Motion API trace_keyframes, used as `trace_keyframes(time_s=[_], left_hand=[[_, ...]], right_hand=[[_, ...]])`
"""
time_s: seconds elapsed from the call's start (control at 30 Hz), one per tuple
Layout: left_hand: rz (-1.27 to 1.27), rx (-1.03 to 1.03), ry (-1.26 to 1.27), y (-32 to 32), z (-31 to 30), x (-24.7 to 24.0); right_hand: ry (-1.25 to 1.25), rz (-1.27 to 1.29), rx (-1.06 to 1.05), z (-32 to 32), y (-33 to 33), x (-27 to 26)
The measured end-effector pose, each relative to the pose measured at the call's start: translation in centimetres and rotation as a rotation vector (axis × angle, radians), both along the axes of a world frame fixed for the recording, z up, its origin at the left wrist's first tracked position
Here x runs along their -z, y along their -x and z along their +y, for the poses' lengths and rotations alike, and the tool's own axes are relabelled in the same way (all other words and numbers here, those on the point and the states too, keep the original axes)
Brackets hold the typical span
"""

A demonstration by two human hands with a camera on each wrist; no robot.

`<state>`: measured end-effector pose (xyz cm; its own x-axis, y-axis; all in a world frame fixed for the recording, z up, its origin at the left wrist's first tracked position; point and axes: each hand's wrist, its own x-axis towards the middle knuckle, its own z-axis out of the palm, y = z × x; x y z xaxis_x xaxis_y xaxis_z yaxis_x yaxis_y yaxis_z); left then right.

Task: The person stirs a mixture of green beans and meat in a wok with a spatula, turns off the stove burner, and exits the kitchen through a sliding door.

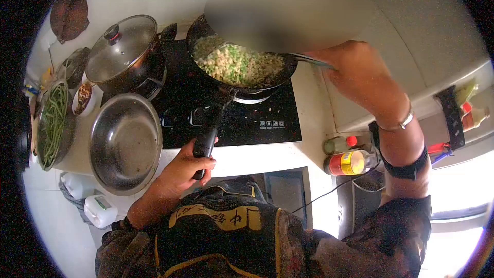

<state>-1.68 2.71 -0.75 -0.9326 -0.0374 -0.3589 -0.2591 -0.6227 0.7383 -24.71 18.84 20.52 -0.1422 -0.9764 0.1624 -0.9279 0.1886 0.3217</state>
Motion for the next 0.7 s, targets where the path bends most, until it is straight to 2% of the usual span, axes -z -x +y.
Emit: trace_keyframes(time_s=[0.1,0.2,0.3,0.33,0.43,0.53,0.63,0.7], left_hand=[[0.052,0.024,0.003,0.0,0.2,-0.1],[0.107,0.036,0.037,0.4,0.7,0.2],[0.147,0.082,0.041,0.7,1.2,0.1],[0.148,0.075,0.02,0.8,1.3,0.2],[0.135,0.048,-0.016,0.9,1.7,0.6],[0.114,0.082,0.061,0.9,1.4,0.1],[0.109,0.022,0.005,1.0,1.5,0.1],[0.084,0.009,0.01,0.8,1.3,-0.1]], right_hand=[[0.048,-0.207,0.133,1.8,-1.6,-2.3],[0.047,-0.436,0.353,3.9,-3.3,-4.0],[-0.055,-0.706,0.225,5.0,-3.8,-2.6],[-0.089,-0.681,0.325,4.9,-4.1,-1.4],[-0.152,-0.215,0.372,2.9,-4.7,3.7],[-0.163,-0.06,0.548,0.9,-4.1,7.3],[-0.154,-0.037,0.627,0.4,-2.3,9.8],[-0.07,-0.142,0.588,1.4,-2.3,8.9]])
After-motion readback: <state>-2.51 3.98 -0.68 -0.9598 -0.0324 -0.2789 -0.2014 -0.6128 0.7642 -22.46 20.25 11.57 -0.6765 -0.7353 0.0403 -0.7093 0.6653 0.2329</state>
